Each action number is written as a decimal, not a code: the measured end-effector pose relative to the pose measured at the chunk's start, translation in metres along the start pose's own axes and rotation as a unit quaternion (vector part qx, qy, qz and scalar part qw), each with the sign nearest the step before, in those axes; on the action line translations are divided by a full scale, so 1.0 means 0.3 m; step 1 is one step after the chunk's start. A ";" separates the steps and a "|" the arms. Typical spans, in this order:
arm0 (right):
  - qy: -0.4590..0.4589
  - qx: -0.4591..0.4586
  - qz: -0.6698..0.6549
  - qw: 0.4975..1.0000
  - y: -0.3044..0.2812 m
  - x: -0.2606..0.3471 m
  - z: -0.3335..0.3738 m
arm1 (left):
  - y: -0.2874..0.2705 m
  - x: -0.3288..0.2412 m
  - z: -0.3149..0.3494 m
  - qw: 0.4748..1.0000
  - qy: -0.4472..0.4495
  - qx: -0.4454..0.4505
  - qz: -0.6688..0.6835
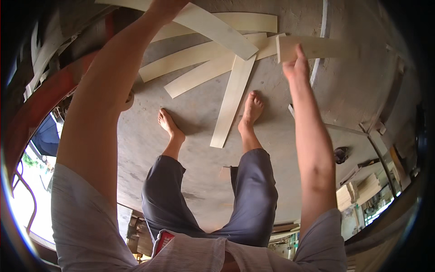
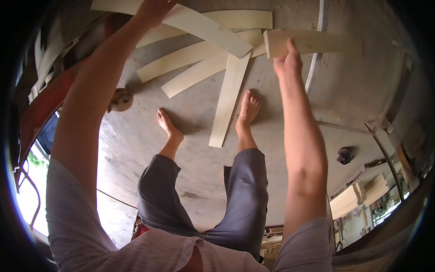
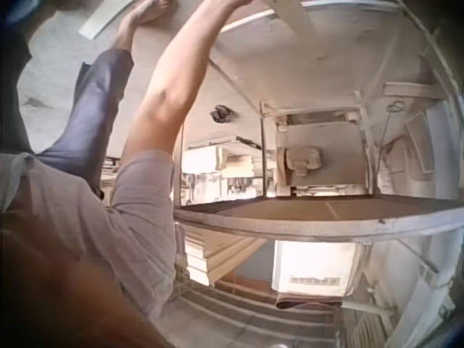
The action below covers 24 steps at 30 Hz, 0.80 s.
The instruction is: Feeding wood boards into an industrial machine and sorting them.
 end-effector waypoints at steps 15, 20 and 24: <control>-0.133 -0.010 0.451 0.882 -0.699 -1.137 0.063 | 0.642 -0.336 0.151 0.870 -0.139 -0.117 0.459; -0.024 0.017 0.347 0.938 -0.671 -1.175 0.037 | 0.765 -0.398 0.044 0.926 -0.139 -0.120 0.331; 0.078 -0.038 0.107 0.990 -0.519 -1.209 0.108 | 0.770 -0.424 0.023 0.924 -0.189 -0.065 0.327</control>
Point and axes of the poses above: each hand's wrist, its own z-axis away from the middle knuckle, its own y-axis out of the palm, x = y × z, the point moved 2 cm from there along -z, towards the middle knuckle, and after that the axes turned 7 degrees about y, right-handed, at the moved point
